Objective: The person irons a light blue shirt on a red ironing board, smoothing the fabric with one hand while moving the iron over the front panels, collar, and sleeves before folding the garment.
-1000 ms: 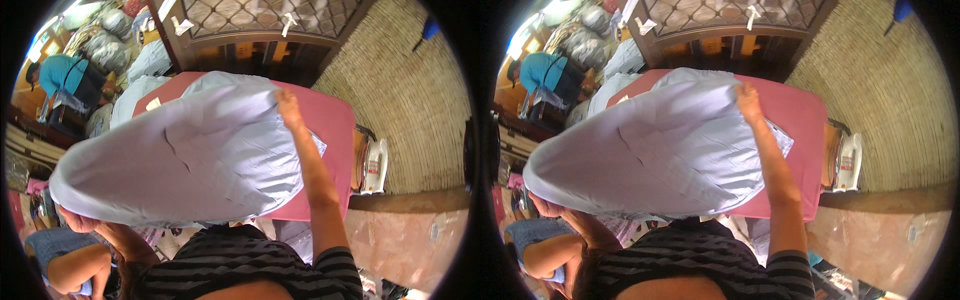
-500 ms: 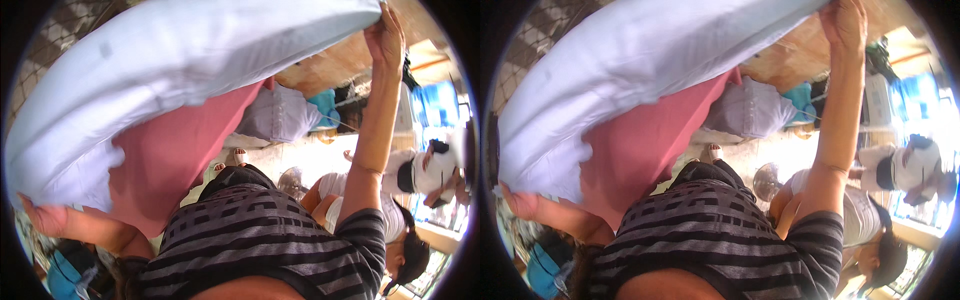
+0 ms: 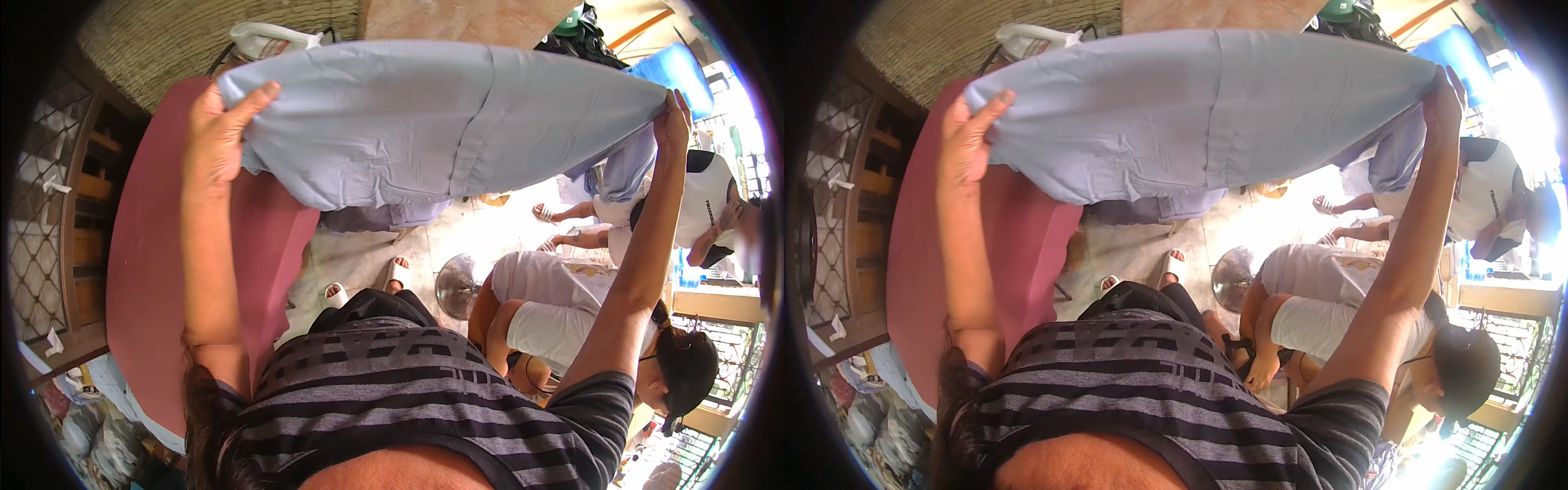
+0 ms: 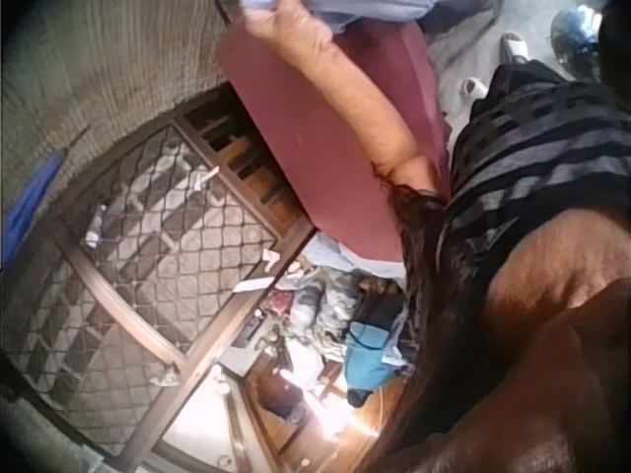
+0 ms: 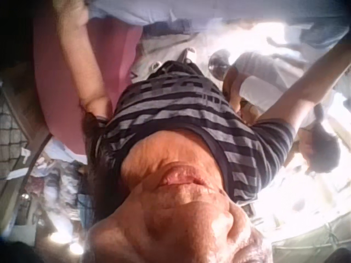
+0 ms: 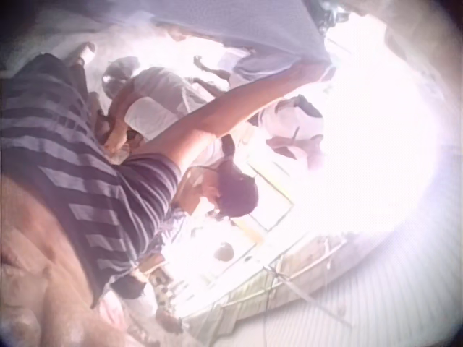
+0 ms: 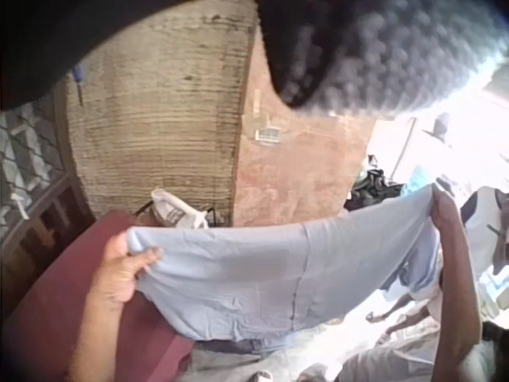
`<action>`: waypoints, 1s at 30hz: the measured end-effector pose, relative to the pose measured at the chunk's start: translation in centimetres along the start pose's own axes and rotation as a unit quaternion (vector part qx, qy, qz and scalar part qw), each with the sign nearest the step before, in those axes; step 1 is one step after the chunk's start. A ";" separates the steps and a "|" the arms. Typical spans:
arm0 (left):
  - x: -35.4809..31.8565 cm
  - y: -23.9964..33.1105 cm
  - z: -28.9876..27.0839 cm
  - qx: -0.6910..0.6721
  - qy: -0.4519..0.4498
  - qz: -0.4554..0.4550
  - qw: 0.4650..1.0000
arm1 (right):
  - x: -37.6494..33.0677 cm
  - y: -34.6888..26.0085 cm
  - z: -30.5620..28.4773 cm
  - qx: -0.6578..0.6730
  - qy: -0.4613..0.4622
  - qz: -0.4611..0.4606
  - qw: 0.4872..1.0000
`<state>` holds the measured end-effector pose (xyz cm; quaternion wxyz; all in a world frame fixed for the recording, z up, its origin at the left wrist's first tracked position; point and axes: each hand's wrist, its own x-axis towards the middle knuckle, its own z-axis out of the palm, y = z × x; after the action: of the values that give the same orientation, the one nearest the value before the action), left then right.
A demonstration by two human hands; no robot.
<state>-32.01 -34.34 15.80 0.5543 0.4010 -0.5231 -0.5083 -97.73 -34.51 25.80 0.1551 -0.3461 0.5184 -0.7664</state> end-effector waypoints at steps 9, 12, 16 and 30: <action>0.6 -14.4 5.9 -0.068 -0.049 -0.153 0.985 | 5.1 12.2 -6.6 -0.081 -0.117 0.103 0.984; 0.0 -13.5 6.8 -0.018 -0.093 -0.188 0.978 | 2.9 13.0 -5.7 -0.068 -0.145 0.152 0.975; -4.9 -13.2 12.1 0.002 -0.162 -0.250 0.955 | 1.3 13.3 -5.9 -0.091 -0.191 0.092 0.973; -5.9 -11.1 10.5 0.188 -0.123 -0.081 0.971 | 3.2 18.2 -13.1 -0.199 -0.184 0.063 0.960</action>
<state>-43.59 -29.44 5.29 0.3572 0.4732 -0.6397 -0.4891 -111.26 -35.01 7.70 0.2241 -0.4718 0.6438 -0.5592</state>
